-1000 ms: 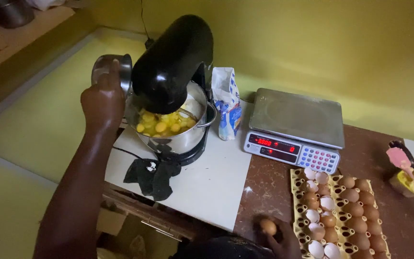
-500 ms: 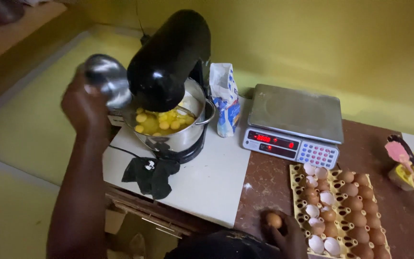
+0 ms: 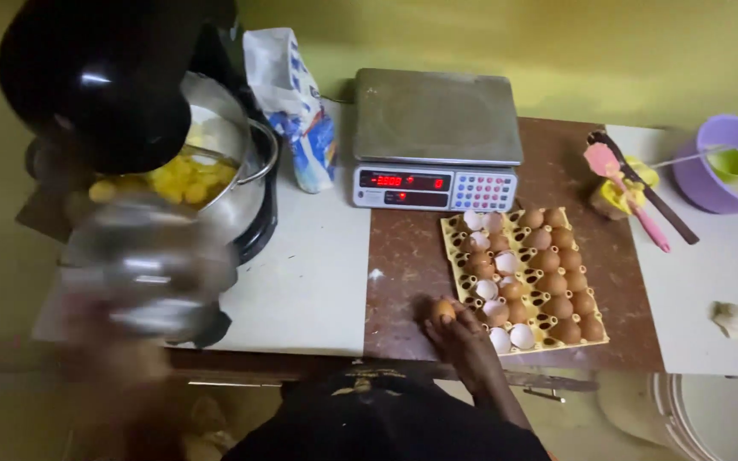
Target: Cracking eggs one by one into a small bowl and then pouring them into a large stand mixer bowl.
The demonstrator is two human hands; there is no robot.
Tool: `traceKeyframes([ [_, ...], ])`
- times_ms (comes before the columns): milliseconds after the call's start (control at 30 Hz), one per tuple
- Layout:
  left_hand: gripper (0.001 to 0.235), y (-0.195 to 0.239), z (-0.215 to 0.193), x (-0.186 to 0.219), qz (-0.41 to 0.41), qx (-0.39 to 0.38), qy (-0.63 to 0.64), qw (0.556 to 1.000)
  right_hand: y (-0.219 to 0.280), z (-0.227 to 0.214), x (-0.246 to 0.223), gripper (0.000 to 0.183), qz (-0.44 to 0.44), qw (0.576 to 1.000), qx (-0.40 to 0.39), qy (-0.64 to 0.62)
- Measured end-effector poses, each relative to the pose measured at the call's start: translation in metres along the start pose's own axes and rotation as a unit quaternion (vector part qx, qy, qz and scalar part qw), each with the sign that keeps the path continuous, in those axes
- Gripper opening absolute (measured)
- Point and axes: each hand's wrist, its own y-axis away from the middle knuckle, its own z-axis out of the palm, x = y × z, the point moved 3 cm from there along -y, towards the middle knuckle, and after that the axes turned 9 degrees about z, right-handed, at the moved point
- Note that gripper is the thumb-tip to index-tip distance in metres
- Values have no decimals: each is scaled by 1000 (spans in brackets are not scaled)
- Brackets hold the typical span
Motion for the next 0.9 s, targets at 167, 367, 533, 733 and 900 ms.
traceKeyframes([
  [167, 57, 71, -28, -186, -309, 145, -679, 650, -14, 3, 6, 52, 38, 999, -12, -30],
  [367, 63, 82, -32, -242, -354, 169, -626, 674, -51, -27, 20, 62, -229, 870, 73, 431],
  [533, 65, 74, -33, -241, -384, 168, -630, 654, -15, -1, 20, 46, -314, 728, 93, 602],
  [733, 70, 69, -32, -224, -363, 182, -662, 630, 34, 29, 1, 65, -267, 720, 55, 638],
  [900, 52, 55, -16, -217, -232, 100, -745, 617, 14, 18, 4, 83, -357, 590, 55, 722],
])
